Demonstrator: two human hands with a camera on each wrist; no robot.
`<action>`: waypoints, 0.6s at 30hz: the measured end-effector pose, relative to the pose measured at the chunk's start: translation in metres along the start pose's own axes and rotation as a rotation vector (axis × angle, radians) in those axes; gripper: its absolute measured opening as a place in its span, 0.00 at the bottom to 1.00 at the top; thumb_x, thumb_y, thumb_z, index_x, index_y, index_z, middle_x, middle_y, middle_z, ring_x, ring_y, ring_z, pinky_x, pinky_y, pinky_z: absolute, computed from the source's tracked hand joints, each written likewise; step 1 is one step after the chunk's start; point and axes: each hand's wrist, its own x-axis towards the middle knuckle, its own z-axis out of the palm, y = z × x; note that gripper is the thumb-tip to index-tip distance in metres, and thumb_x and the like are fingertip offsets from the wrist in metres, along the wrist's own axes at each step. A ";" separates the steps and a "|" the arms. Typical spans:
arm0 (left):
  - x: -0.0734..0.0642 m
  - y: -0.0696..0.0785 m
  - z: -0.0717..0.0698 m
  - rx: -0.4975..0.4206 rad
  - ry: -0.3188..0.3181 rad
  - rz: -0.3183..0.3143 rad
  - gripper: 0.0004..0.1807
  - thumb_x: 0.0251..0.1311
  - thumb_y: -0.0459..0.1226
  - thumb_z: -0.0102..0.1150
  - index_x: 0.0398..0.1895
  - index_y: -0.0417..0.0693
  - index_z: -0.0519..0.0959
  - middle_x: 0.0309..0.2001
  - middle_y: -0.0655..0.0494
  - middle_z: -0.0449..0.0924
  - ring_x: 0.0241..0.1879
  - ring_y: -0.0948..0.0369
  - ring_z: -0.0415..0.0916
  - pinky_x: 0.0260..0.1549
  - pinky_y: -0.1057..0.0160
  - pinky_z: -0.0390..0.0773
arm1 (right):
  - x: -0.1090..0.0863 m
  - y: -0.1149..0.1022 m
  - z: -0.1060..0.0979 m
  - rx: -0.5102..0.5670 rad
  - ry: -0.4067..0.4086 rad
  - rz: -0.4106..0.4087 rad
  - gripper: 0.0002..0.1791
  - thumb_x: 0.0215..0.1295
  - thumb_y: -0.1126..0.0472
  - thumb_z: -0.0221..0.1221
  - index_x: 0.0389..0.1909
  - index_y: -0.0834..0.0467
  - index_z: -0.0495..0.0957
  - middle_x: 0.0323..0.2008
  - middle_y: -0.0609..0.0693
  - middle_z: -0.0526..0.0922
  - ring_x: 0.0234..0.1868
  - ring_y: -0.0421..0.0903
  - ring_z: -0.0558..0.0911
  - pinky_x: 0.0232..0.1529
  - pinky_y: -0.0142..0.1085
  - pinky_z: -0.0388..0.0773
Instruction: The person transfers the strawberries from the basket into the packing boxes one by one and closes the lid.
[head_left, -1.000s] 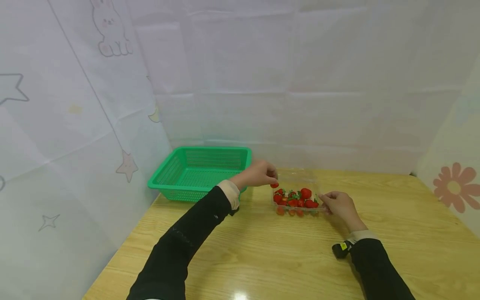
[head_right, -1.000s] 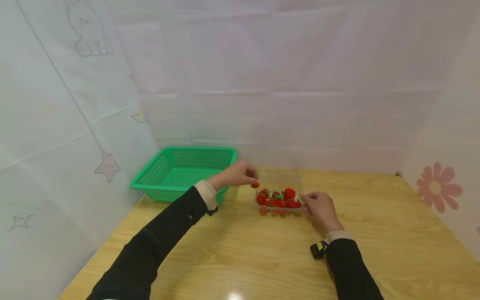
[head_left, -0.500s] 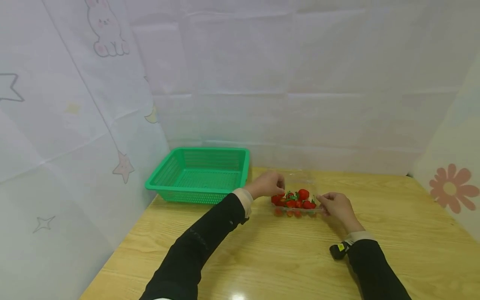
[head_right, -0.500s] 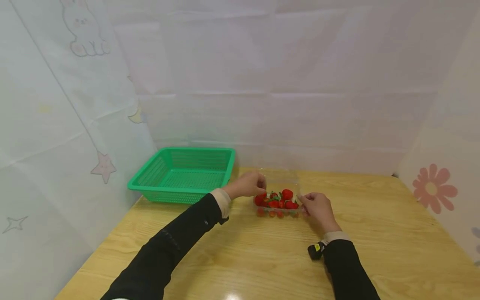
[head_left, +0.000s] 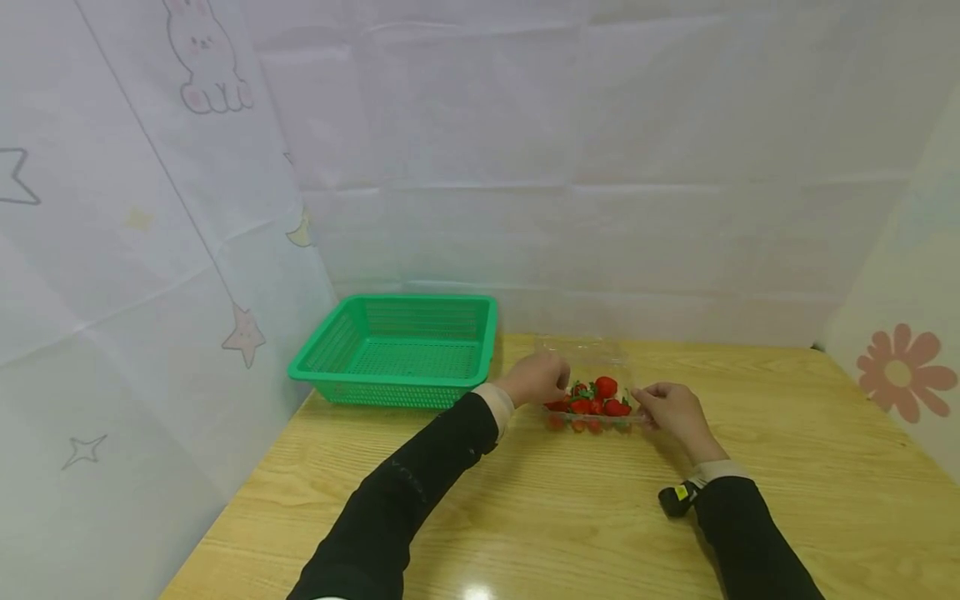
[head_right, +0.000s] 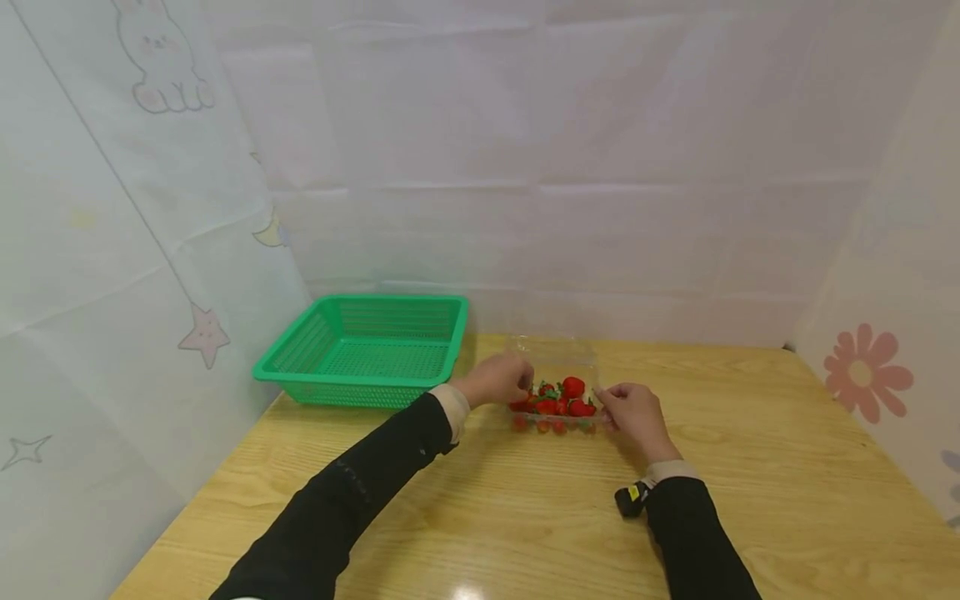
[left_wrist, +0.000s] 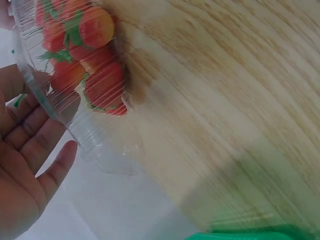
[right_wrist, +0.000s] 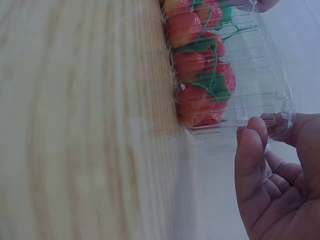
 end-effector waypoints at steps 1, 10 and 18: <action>0.000 0.000 0.001 0.010 -0.008 0.006 0.11 0.63 0.38 0.63 0.22 0.53 0.77 0.23 0.62 0.72 0.22 0.65 0.66 0.23 0.68 0.67 | 0.000 0.000 0.000 -0.001 0.000 0.001 0.26 0.73 0.49 0.54 0.48 0.73 0.76 0.26 0.52 0.81 0.26 0.48 0.82 0.28 0.38 0.82; 0.002 -0.001 0.006 0.101 -0.043 0.067 0.18 0.65 0.36 0.60 0.16 0.53 0.72 0.15 0.62 0.64 0.18 0.65 0.57 0.20 0.68 0.61 | 0.001 0.001 0.000 0.008 -0.005 0.004 0.24 0.73 0.51 0.54 0.47 0.73 0.76 0.27 0.53 0.81 0.27 0.49 0.82 0.28 0.40 0.82; 0.003 0.000 0.007 0.175 -0.091 0.072 0.14 0.63 0.31 0.58 0.20 0.54 0.72 0.21 0.62 0.65 0.22 0.64 0.57 0.23 0.68 0.59 | 0.002 0.003 0.000 0.012 -0.008 -0.001 0.26 0.73 0.50 0.54 0.49 0.73 0.75 0.27 0.53 0.82 0.28 0.50 0.83 0.29 0.40 0.83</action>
